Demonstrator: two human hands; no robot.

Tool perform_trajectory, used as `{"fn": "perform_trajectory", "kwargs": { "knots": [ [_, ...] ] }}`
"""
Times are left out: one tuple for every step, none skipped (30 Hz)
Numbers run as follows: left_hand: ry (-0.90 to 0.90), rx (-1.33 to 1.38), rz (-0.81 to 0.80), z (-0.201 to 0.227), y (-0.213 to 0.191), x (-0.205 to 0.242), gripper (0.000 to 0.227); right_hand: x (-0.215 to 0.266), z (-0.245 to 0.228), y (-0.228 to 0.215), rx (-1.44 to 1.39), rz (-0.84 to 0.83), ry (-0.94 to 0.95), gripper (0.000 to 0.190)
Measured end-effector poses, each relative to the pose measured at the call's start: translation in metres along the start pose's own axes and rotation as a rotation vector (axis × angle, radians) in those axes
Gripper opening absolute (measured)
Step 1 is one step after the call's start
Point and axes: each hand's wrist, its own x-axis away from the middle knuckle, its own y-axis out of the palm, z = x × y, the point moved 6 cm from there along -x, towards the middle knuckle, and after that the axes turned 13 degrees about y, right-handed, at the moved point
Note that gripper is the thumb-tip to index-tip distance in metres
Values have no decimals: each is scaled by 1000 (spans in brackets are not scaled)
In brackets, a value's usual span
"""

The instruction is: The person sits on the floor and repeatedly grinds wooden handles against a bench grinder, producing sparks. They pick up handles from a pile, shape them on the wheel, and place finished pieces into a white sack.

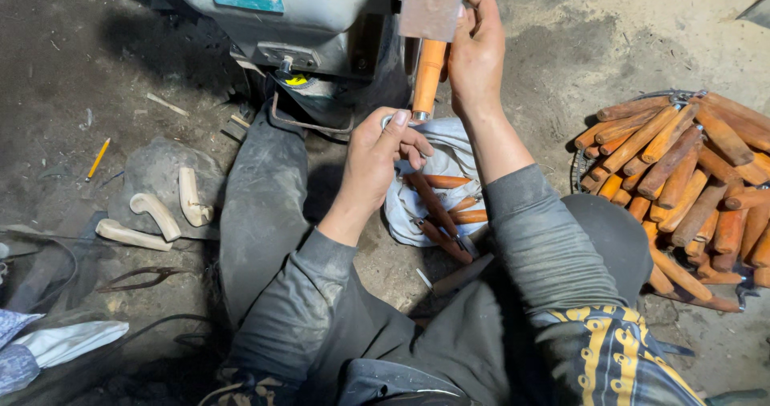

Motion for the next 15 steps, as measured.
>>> {"fn": "perform_trajectory", "kwargs": {
  "knots": [
    [-16, 77, 13, -5, -1, 0, 33, 0, 0, 0, -14, -2, 9, 22],
    [-30, 154, 26, -9, -2, -1, 33, 0, -1, 0, -18, -13, 0, 22],
    [-45, 185, 37, -12, -3, -1, 33, 0, -3, 0, -22, -23, -10, 23],
    [-61, 215, 46, -14, -5, 0, 34, -1, -4, 0, -27, -33, -20, 23],
    [-77, 246, 56, -17, -6, 0, 35, -2, -4, 0, -3, -14, -16, 22],
    [-83, 300, 62, -19, -6, -1, 36, -4, -3, -1, 19, 7, -11, 22],
    [-89, 353, 69, -20, -5, -2, 36, -6, -2, -2, 42, 29, -6, 22],
    [-95, 408, 76, -22, -2, -3, 37, -7, -1, -4, 79, 28, 2, 22],
    [-101, 368, 76, -24, 0, -3, 37, -7, 0, -6, 115, 26, 10, 22],
    [-109, 330, 79, -24, 1, 0, 36, -5, 2, -8, 154, 24, 21, 22],
    [-117, 292, 81, -23, 2, 2, 36, -2, 5, -10, 120, 8, 40, 24],
    [-54, 28, 38, -19, 4, 2, 32, 0, 5, -13, 89, -8, 54, 27],
    [10, -236, -4, -12, 7, 5, 29, 2, 5, -16, 58, -25, 67, 31],
    [74, -498, -41, -5, 11, 9, 25, 4, 6, -18, 6, -45, 102, 33],
    [217, -646, -85, 8, 16, 12, 21, 8, 7, -21, -46, -65, 137, 35]
  ]
}}
